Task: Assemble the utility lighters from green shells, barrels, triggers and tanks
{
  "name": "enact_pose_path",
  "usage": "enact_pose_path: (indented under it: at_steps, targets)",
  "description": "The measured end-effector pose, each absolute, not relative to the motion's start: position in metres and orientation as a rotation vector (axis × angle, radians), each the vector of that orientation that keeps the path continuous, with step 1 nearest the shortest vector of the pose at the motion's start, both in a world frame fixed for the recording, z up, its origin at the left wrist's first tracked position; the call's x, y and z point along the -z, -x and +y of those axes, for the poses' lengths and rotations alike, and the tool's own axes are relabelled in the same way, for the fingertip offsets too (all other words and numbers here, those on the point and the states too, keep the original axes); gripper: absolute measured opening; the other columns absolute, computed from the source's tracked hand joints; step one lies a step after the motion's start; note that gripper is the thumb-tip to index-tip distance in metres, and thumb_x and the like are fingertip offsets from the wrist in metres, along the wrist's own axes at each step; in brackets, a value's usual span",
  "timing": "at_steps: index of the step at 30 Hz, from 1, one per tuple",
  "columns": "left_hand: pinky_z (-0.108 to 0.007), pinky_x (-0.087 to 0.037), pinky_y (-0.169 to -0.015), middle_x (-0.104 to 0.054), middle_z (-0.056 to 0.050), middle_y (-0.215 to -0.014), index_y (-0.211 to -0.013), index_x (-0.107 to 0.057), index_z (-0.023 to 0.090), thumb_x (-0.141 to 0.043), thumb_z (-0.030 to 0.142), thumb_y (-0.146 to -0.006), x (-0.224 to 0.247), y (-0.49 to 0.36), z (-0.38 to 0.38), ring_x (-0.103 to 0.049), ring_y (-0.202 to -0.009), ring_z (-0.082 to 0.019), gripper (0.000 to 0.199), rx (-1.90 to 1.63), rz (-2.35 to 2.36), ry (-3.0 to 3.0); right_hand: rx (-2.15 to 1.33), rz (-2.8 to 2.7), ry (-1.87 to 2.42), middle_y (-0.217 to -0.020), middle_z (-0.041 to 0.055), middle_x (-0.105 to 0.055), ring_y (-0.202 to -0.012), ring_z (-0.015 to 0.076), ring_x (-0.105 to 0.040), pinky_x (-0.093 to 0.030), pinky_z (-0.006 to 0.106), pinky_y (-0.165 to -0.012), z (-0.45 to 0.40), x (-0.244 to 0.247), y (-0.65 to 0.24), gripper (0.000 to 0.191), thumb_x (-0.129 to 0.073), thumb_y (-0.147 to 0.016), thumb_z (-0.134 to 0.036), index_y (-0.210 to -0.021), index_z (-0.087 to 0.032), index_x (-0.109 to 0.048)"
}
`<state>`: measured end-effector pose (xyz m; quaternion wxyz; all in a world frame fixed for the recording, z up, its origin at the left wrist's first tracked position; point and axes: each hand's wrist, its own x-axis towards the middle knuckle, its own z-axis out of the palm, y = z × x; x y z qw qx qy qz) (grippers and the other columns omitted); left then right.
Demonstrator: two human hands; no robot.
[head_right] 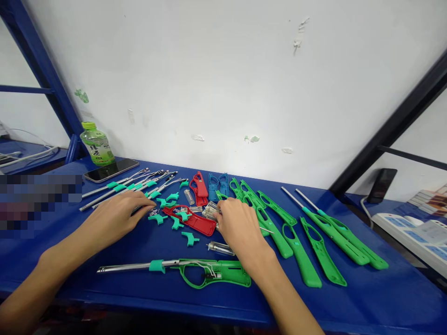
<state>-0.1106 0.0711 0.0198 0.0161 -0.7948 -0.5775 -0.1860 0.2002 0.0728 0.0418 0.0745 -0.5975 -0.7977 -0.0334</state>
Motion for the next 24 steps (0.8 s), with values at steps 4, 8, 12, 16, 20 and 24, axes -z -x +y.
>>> enact_pose_path:
  at_steps: [4,8,12,16,20,24]
  targets:
    - [-0.045,-0.055,-0.088,-0.083,-0.014,-0.106,-0.102,-0.086,0.022,-0.045,0.042,-0.106,-0.026,0.109,0.068,-0.074,-0.104,-0.036,0.046,0.617,-1.772,2.491,0.114,-2.326,1.75,-0.102,0.0092,-0.082,-0.085,0.0242,-0.079,-0.058,0.036,-0.07,0.063,-0.049,-0.206,0.016,-0.068,-0.107,-0.023,-0.111,-0.019,-0.083]
    - [-0.038,-0.054,-0.083,-0.083,-0.007,-0.101,-0.099,-0.083,0.027,-0.05,0.052,-0.109,-0.035,0.098,0.047,-0.075,-0.096,-0.029,0.042,0.661,-1.705,2.605,0.044,-2.312,1.65,-0.099,0.0031,-0.085,-0.081,0.0222,-0.081,-0.056,0.033,-0.066,0.035,-0.058,-0.224,0.015,-0.074,-0.104,-0.028,-0.112,-0.029,-0.086]
    - [-0.033,-0.052,-0.077,-0.08,0.001,-0.108,-0.112,-0.079,0.037,-0.069,0.053,-0.105,-0.029,0.086,0.013,-0.076,-0.092,-0.024,0.02,0.616,-1.602,2.842,-0.045,-2.394,1.492,-0.102,-0.0027,-0.088,-0.087,0.0249,-0.085,-0.065,0.035,-0.073,0.001,-0.052,-0.247,0.031,-0.093,-0.087,-0.025,-0.116,-0.036,-0.086]
    - [-0.035,-0.051,-0.084,-0.076,0.003,-0.124,-0.124,-0.073,0.043,-0.08,0.028,-0.099,-0.014,0.08,-0.006,-0.076,-0.102,-0.023,0.03,0.471,-1.58,2.894,0.021,-2.5,1.479,-0.11,-0.0011,-0.089,-0.088,0.0319,-0.088,-0.07,0.04,-0.07,-0.014,-0.041,-0.258,0.053,-0.105,-0.067,-0.019,-0.114,-0.037,-0.087]
    - [-0.036,-0.05,-0.087,-0.076,0.002,-0.12,-0.113,-0.072,0.038,-0.074,0.023,-0.103,-0.013,0.076,-0.006,-0.075,-0.108,-0.024,0.017,0.4,-1.542,2.945,0.034,-2.553,1.571,-0.099,-0.0028,-0.088,-0.079,0.032,-0.087,-0.067,0.037,-0.059,-0.017,-0.034,-0.256,0.047,-0.106,-0.063,-0.014,-0.101,-0.034,-0.087]
    - [-0.037,-0.05,-0.085,-0.077,0.003,-0.113,-0.112,-0.068,0.035,-0.068,0.027,-0.108,-0.015,0.074,-0.006,-0.075,-0.099,-0.023,0.009,0.427,-1.547,2.957,0.022,-2.505,1.592,-0.095,-0.0038,-0.087,-0.076,0.0298,-0.086,-0.062,0.033,-0.055,-0.02,-0.026,-0.255,0.039,-0.101,-0.068,-0.011,-0.095,-0.033,-0.083]
